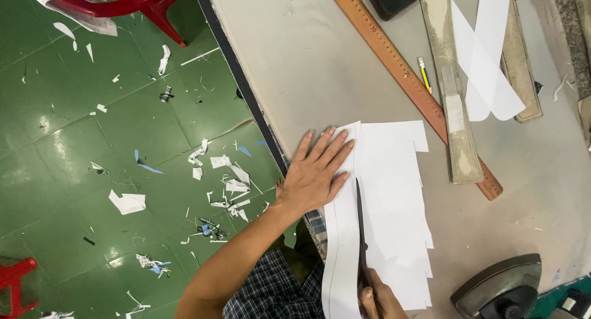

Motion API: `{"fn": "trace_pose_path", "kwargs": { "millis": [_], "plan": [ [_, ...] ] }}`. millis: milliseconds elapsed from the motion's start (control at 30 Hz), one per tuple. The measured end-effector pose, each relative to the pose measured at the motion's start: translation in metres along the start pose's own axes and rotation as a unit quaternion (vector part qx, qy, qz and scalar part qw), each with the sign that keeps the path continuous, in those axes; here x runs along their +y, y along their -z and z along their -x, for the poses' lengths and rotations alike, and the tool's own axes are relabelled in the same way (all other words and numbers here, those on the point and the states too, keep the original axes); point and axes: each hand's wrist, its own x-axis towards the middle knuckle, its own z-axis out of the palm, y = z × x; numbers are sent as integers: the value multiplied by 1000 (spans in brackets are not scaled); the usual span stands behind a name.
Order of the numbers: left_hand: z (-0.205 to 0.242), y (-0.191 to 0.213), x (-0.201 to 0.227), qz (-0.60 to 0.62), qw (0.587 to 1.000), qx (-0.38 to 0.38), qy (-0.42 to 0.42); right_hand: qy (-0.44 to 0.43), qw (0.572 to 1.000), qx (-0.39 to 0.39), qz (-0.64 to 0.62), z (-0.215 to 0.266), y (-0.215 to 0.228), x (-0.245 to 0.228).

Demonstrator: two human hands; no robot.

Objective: The person uses large shears to cut a stack of white paper sheets on a work table. They trim the edges of the paper, occasionally repositioning the stack to continue cutting along straight lines. The cut pieces fall onto the green floor below.

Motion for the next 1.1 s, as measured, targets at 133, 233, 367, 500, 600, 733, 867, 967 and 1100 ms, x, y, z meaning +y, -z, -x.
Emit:
{"fn": "trace_pose_path", "kwargs": {
  "millis": [133,233,367,500,600,733,867,967,1100],
  "plan": [
    [-1,0,0,2,1000,-11,3,-20,999,-21,-25,-7,1,8],
    [0,1,0,10,1000,-5,2,-38,998,-16,48,-5,1,1],
    [0,2,0,9,1000,-5,2,-46,995,-1,91,-2,-2,-4],
    [0,2,0,20,1000,-10,5,-58,992,15,115,1,-4,-13],
    [-1,3,0,4,1000,-20,2,-56,992,26,108,0,-4,-8],
    [-1,1,0,-1,1000,-16,5,-66,991,24,115,-2,-6,-5],
    [0,-1,0,7,1000,-14,4,-36,989,26,144,-3,-6,1],
    [0,-1,0,11,1000,-15,3,-55,986,23,156,-4,-5,3],
    [0,0,0,12,1000,-4,2,-60,988,30,138,-3,-7,-3]
  ]
}}
